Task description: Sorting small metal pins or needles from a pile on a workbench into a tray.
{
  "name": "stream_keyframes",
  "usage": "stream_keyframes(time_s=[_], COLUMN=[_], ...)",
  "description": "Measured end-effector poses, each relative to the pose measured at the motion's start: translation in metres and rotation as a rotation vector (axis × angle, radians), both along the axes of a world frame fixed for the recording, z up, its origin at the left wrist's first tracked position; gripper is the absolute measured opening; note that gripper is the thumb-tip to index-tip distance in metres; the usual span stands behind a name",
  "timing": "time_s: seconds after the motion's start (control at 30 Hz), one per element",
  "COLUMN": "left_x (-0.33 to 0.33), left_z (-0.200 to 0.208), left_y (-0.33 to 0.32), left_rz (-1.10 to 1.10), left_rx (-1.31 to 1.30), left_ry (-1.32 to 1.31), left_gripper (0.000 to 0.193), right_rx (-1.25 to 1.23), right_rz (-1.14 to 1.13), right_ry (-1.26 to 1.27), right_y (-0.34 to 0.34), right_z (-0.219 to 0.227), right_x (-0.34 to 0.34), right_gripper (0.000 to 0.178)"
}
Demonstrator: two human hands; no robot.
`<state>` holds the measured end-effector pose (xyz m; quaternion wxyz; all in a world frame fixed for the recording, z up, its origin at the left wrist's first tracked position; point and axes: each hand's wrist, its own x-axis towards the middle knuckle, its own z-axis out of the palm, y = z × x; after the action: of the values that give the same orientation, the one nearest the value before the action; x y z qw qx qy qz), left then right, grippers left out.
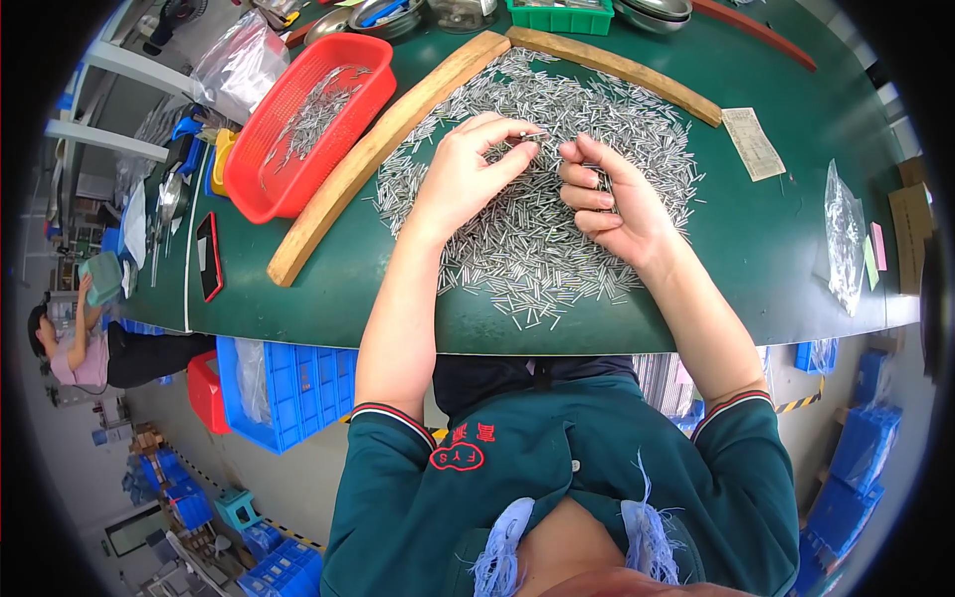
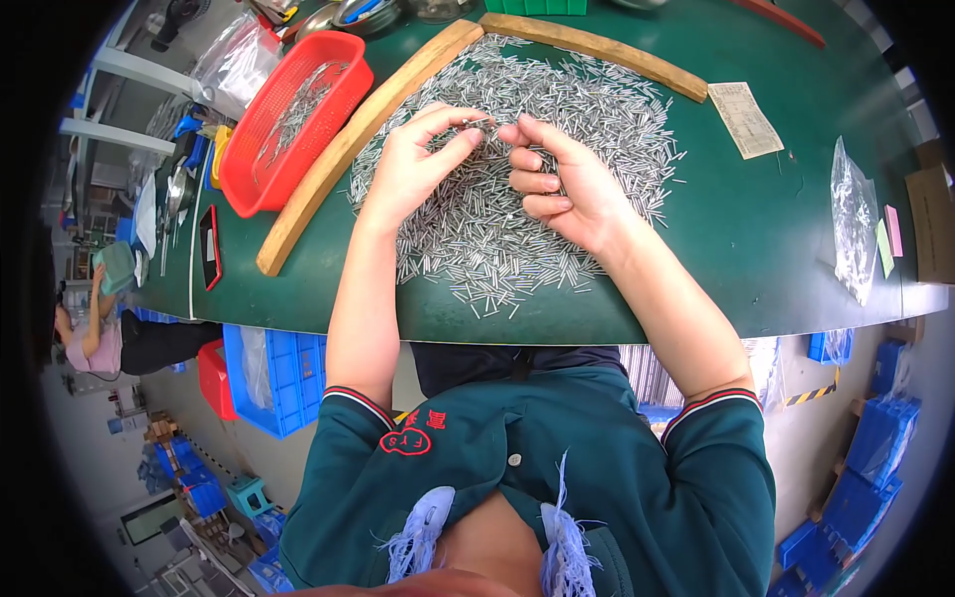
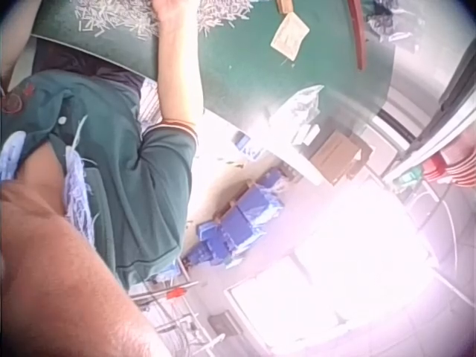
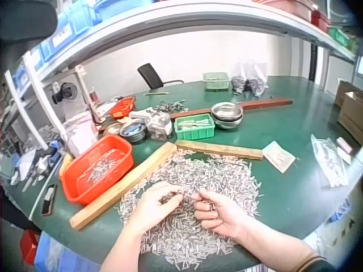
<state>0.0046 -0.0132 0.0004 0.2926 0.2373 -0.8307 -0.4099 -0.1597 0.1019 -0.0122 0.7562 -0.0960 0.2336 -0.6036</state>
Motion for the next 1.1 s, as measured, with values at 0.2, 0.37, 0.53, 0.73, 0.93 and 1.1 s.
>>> stream_keyframes(time_s=[0.2, 0.37, 0.53, 0.73, 0.93, 1.1], left_x=[-0.002, -0.005, -0.007, -0.008, -0.011, -0.011], left_z=[-0.001, -0.003, -0.005, -0.009, -0.011, -0.017], left_y=[0.003, 0.006, 0.006, 0.005, 0.008, 0.006], left_rz=[-0.012, 0.017, -0.005, -0.028, -0.083, -0.139], left_rx=[-0.036, -0.005, -0.002, 0.179, 0.556, 0.735], left_ry=[0.111, 0.182, 0.219, 0.251, 0.341, 0.419], left_gripper=[0.022, 0.02, 0.019, 0.02, 0.022, 0.024], right_rx=[0.058, 0.039, -0.003, -0.056, -0.122, -0.129], right_rz=[-0.071, -0.144, -0.228, -0.254, -0.274, -0.323], right_ry=[0.18, 0.332, 0.508, 0.582, 0.624, 0.66], right_y=[0.002, 0.004, 0.003, 0.004, 0.006, 0.007], right_z=[0.01, 0.014, 0.012, 0.012, 0.009, 0.011], right_x=[0.006, 0.011, 0.014, 0.016, 0.017, 0.021], right_gripper=[0.032, 0.031, 0.029, 0.031, 0.03, 0.028])
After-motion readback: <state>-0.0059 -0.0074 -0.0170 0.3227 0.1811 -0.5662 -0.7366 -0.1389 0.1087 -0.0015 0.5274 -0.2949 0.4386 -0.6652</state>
